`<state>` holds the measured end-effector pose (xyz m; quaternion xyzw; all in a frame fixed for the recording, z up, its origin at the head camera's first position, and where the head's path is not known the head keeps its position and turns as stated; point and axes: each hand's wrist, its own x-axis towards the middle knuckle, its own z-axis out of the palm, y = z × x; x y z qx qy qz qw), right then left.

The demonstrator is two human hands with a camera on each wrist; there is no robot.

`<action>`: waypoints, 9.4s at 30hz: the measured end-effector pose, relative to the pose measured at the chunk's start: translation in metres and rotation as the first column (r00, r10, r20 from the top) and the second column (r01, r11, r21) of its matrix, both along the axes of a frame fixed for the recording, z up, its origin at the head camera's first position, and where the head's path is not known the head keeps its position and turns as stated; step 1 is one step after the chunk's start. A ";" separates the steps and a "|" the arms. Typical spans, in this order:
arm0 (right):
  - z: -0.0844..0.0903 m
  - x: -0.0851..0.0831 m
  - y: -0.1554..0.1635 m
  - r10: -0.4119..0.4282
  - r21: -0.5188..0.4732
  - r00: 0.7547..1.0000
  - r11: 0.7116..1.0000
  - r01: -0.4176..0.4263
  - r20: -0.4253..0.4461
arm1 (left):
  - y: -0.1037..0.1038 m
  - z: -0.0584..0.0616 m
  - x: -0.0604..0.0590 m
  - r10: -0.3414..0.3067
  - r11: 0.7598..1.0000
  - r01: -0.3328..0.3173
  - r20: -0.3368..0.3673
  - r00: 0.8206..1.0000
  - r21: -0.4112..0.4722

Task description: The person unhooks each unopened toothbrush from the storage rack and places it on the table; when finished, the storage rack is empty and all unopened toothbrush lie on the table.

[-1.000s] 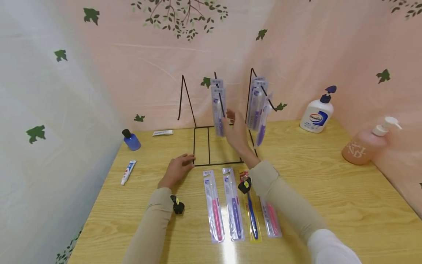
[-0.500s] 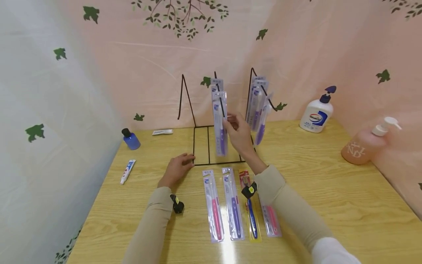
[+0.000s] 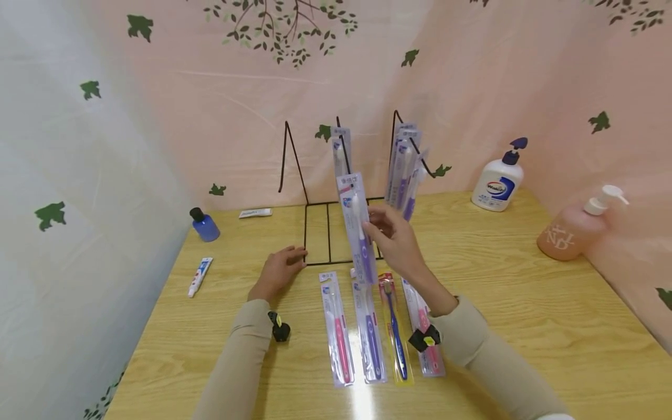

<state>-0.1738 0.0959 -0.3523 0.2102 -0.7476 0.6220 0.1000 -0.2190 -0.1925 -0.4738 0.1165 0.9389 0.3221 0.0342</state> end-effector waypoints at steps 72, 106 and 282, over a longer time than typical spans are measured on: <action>-0.016 -0.136 -0.051 -0.273 0.101 0.962 0.957 0.273 -0.017 | 0.001 -0.004 -0.001 0.014 1.000 -0.014 0.009 1.000 0.001; -0.001 0.020 0.008 -0.098 0.045 0.995 0.994 0.097 0.006 | 0.001 -0.003 0.001 0.020 1.000 -0.020 0.014 1.000 0.005; -0.010 -0.112 0.086 -0.282 0.000 0.959 0.959 0.282 0.003 | 0.003 0.006 0.002 0.017 1.000 -0.016 0.054 0.998 -0.020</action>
